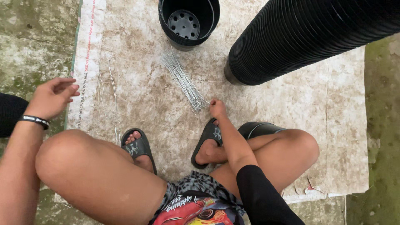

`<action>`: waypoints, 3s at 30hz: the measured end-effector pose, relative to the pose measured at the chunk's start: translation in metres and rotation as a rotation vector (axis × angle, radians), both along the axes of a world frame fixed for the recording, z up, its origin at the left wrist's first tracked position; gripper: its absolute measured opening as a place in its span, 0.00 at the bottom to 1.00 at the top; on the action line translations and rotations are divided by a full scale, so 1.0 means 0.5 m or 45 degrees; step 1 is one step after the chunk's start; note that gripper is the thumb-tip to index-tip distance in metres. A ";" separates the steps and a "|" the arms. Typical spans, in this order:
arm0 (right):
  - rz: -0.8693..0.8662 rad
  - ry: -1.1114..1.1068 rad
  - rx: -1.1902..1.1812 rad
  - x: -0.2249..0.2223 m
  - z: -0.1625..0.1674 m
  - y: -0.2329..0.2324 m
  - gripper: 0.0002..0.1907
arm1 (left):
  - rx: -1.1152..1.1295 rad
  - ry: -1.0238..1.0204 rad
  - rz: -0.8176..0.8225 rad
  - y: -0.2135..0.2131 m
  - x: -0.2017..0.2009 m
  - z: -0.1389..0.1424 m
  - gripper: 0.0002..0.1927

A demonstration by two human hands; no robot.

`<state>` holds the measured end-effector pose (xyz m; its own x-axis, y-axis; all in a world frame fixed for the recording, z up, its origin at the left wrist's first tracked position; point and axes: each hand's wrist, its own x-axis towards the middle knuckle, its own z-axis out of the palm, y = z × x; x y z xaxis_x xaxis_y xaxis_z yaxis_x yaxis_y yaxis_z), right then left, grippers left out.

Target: The person sits on the ground and bends thin metal wires into hooks. They then insert the hooks into the drainage holes of black plastic nursery pots to create hanging mechanisms.

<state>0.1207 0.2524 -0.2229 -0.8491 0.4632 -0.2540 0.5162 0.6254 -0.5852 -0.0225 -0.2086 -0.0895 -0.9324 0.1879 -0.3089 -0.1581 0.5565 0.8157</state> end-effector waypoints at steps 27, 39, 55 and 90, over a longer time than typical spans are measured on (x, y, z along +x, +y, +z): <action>1.310 -1.205 0.252 0.000 0.098 -0.015 0.09 | -0.755 0.261 -1.116 0.342 0.008 0.025 0.27; 0.954 -0.136 0.101 -0.039 0.525 0.050 0.12 | 0.014 0.086 -0.951 0.394 0.071 0.090 0.21; 0.632 0.775 -1.029 -0.127 0.352 -0.231 0.09 | 1.018 -0.029 -0.010 0.395 -0.038 0.059 0.12; 0.861 1.069 0.783 -0.157 0.376 -0.269 0.10 | 0.623 0.043 0.249 0.369 -0.142 0.120 0.12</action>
<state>0.0425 0.1179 -0.0350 -0.7584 -0.2812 0.5880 -0.4094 0.9075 -0.0940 -0.0937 -0.0239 -0.0293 -0.9724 0.1244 -0.1975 -0.1898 0.0718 0.9792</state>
